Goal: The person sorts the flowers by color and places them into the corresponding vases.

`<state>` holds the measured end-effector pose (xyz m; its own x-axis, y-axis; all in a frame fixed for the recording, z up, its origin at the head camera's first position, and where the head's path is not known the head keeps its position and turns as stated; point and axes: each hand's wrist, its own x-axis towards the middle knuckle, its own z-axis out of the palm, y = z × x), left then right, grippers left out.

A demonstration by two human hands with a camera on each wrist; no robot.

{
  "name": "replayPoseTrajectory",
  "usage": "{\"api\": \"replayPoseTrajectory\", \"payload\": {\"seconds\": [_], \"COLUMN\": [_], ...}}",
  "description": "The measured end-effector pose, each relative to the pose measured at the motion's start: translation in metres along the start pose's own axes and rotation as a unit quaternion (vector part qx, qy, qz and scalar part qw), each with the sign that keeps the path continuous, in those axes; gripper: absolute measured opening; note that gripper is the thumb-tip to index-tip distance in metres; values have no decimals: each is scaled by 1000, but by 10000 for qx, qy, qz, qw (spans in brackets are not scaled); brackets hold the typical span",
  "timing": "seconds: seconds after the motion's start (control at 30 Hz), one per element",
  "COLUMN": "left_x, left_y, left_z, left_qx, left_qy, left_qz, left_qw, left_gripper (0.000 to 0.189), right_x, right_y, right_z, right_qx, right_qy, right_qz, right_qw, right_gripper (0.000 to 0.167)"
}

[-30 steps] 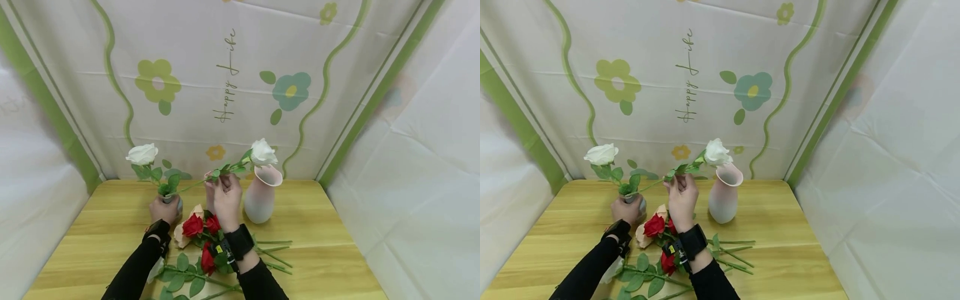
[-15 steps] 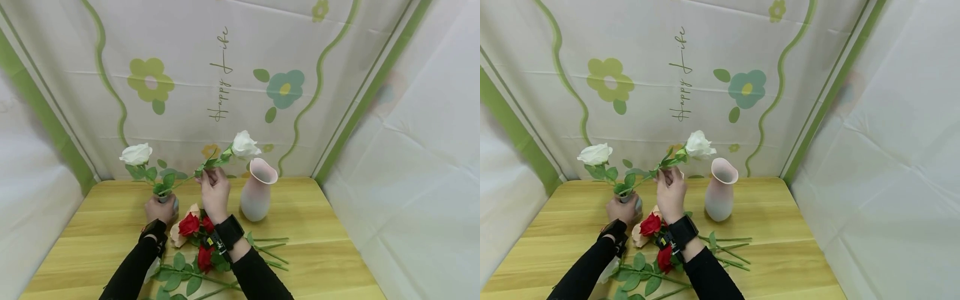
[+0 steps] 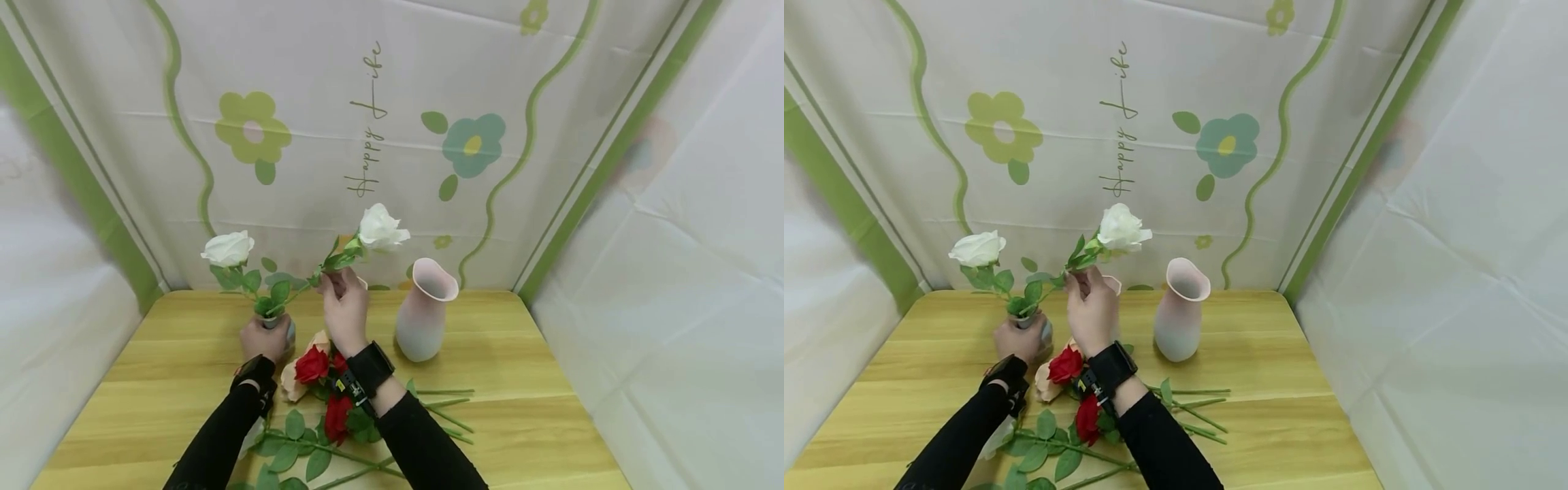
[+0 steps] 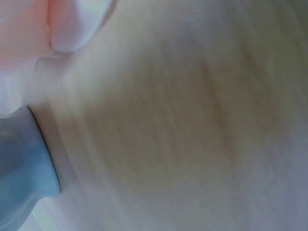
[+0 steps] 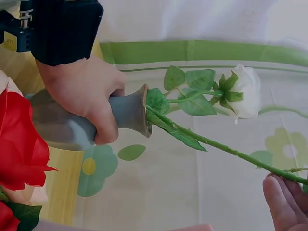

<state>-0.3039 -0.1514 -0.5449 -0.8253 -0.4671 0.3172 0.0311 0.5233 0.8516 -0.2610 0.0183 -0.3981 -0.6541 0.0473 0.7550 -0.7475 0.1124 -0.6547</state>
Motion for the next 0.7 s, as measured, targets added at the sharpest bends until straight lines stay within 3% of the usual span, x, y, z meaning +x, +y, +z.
{"api": "replayPoseTrajectory", "payload": {"seconds": [0.1,0.23,0.37,0.47,0.6,0.7], "left_x": [1,2,1,1,1,3], "left_y": [-2,-4,-6,-6,-3,-2], "left_z": [1,2,3,2,-2,-5], "left_qx": [35,95,115,133,201,349], "left_qy": [31,58,-24,-156,-408,-644], "left_qz": [12,93,60,-36,-130,-236], "left_qw": [10000,9999,9999,9998,9989,9970], "left_gripper": [33,36,36,35,29,29], "right_x": [2,0,0,1,1,0], "right_y": [-1,-5,-5,-3,0,1], "right_z": [4,7,14,22,32,41], "right_qx": [-716,-1531,-1363,-1296,-1518,-1518], "right_qy": [-65,-499,-1244,-1670,-1991,-2236], "right_qz": [-154,163,444,166,-371,-538], "right_qw": [9973,9868,9818,9773,9675,9613], "right_gripper": [12,14,16,15,12,11]}}
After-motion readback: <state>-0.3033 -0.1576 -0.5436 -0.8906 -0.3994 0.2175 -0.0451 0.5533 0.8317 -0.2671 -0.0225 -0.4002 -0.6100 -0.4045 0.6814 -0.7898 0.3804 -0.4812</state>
